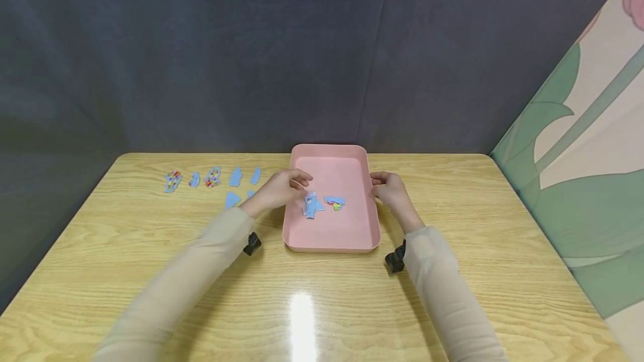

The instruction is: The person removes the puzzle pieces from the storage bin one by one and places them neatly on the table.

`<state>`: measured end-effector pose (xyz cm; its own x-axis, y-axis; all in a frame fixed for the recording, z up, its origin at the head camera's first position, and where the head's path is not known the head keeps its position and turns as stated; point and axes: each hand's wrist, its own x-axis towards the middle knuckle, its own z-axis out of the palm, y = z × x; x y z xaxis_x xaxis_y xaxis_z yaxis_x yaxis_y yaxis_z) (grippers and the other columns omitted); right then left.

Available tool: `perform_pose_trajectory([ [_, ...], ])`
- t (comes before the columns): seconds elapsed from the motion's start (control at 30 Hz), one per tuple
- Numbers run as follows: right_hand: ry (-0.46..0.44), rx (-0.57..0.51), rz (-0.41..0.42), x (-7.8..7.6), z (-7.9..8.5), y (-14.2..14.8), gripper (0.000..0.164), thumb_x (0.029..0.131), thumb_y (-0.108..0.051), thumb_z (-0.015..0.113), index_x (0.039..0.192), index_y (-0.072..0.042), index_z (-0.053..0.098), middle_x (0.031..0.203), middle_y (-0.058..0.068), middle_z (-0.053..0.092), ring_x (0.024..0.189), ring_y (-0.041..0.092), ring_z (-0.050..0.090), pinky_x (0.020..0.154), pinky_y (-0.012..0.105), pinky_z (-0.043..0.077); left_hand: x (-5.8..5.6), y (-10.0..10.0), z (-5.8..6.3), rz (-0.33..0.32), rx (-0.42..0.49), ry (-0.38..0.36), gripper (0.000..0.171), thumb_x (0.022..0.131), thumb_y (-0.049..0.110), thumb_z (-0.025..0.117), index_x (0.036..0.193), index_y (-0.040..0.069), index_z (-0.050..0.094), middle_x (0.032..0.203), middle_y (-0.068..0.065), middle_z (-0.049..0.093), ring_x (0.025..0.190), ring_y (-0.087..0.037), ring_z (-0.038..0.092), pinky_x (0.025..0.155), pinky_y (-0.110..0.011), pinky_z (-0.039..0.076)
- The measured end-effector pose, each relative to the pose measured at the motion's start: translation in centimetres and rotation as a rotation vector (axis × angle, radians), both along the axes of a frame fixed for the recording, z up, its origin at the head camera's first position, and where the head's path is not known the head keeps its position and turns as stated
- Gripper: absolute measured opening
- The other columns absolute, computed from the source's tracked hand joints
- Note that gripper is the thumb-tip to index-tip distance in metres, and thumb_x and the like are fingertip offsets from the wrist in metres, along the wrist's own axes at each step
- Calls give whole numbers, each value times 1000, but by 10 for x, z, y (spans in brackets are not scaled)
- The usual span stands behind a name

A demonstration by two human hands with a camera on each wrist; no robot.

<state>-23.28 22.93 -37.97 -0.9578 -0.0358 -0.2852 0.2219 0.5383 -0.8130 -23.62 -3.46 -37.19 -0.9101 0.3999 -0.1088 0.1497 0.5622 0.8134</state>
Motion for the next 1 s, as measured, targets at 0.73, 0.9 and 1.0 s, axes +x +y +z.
perform_pose_trajectory([
  [0.73,-11,10,-14,0,0,0,52,89,1,45,141,8,38,136,29,47,117,31,52,89,27,50,0,57,-12,-77,-119,18,37,86,-5,57,122,3,61,116,-12,66,110,-23,60,92,-29,50],
  [0.9,-6,9,-7,0,-1,0,52,89,1,44,140,9,38,136,29,48,118,32,52,91,28,50,0,60,-18,-86,-176,52,37,87,-5,55,122,4,61,118,-11,66,113,-22,60,98,-30,49],
  [1.0,1,0,4,0,-1,1,52,90,1,44,140,10,37,136,30,47,119,33,52,90,26,50,-1,60,-21,-81,-194,77,34,87,-3,57,120,4,62,118,-11,66,113,-22,60,99,-30,48],
])
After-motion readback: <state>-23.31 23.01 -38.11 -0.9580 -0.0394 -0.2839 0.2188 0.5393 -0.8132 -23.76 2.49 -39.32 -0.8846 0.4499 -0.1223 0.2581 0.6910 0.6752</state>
